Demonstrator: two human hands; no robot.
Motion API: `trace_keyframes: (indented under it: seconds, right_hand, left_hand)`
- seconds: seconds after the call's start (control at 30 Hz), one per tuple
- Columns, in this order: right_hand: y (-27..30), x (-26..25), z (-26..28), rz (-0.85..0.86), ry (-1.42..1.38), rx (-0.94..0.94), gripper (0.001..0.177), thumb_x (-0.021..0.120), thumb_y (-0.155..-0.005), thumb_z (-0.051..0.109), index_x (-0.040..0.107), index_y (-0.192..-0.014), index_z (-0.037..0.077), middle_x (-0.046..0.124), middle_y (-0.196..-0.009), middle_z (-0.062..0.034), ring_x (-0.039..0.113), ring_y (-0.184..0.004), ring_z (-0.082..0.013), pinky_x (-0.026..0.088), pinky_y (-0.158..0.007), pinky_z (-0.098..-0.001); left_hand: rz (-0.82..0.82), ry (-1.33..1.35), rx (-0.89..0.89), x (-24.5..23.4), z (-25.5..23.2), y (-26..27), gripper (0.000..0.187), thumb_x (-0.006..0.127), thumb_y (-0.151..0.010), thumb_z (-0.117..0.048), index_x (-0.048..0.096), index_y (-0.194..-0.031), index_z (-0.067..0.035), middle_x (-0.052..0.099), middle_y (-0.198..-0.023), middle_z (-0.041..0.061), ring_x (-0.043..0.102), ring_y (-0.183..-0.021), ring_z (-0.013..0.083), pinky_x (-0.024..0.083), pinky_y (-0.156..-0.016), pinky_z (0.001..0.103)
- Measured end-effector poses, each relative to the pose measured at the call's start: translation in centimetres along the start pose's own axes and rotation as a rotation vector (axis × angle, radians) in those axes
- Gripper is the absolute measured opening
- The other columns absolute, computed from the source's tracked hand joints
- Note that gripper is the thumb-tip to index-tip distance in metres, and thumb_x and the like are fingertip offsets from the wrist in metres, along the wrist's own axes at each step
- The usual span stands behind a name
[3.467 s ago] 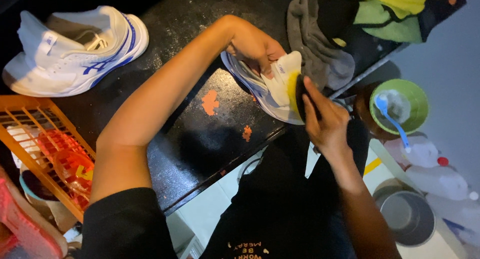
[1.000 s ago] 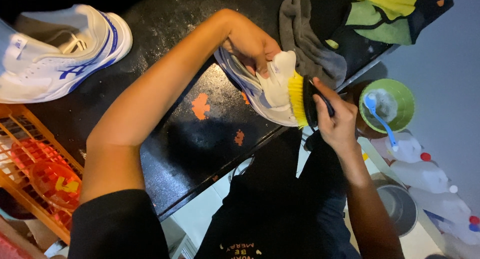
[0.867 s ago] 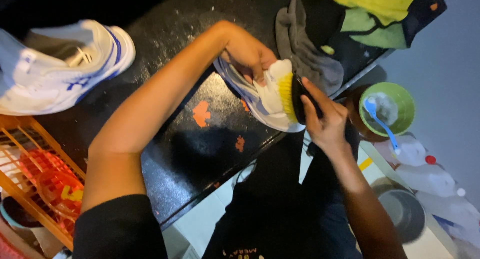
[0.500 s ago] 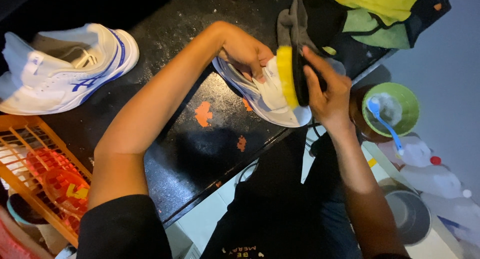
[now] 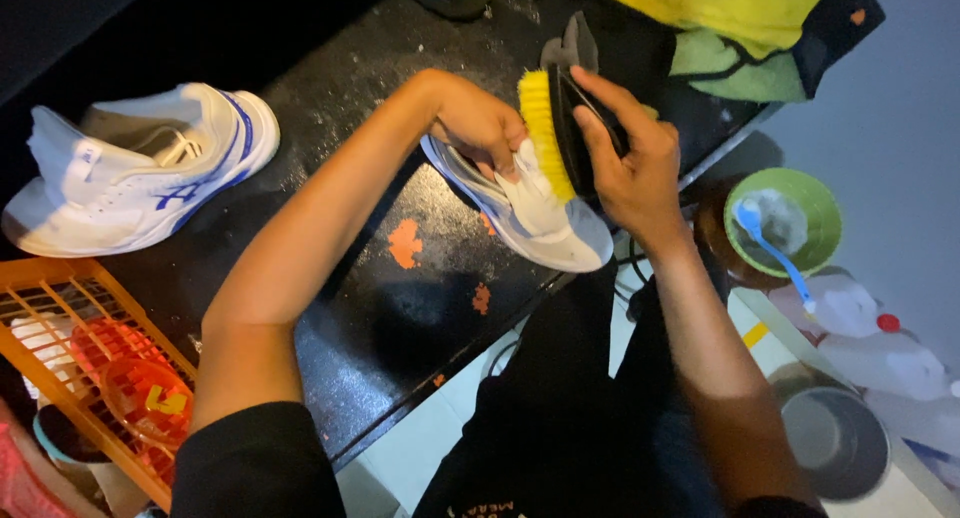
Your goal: The person cleans white sneakers by scrubbing the surfaces and soles with a small brush and wiping them with a yellow cloth.
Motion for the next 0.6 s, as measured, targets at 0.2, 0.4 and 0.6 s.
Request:
trace_keyframes:
  seconds: [0.2,0.4,0.6]
  right_hand:
    - [5.9,-0.3,-1.1,0.102,0.099,-0.016,0.032,0.055,-0.092,-0.002,0.05,-0.124,-0.005,0.053,-0.126,-0.0232,0.056,-0.115,-0.027,0.042,-0.101,-0.0332]
    - [8.5,-0.9,-0.6,0.107,0.277,0.036,0.034,0.052,-0.093,0.002,0.05,-0.126,-0.004,0.058,-0.123,-0.0205,0.066,-0.09,-0.0267,0.048,-0.08,-0.0329]
    - [9.1,0.9,1.0,0.043,0.307,0.005,0.036,0.053,-0.094,0.005,0.044,-0.126,-0.009,0.052,-0.125,-0.0289,0.063,-0.1,-0.0306,0.052,-0.083,-0.0323]
  left_hand:
    - [0.125,0.046,0.078,1.2,-0.6,0.5,0.024,0.051,-0.087,0.0,0.06,-0.108,0.004,0.067,-0.102,0.009,0.064,-0.087,0.0129,0.051,-0.068,0.018]
    - [0.122,0.112,0.14,1.4,-1.4,0.8,0.024,0.055,-0.083,0.001,0.058,-0.106,0.003,0.067,-0.102,0.012,0.065,-0.085,0.0153,0.053,-0.061,0.018]
    - [0.017,0.419,0.073,3.4,-3.1,3.4,0.043,0.06,-0.081,-0.034,0.058,-0.106,0.0,0.067,-0.095,0.013,0.066,-0.073,0.0131,0.055,-0.066,0.019]
Point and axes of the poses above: each hand's wrist, its own y-axis away from the middle knuckle, its own x-axis out of the palm, z = x × y, the point moved 4 cm from there along -y, towards the middle knuckle
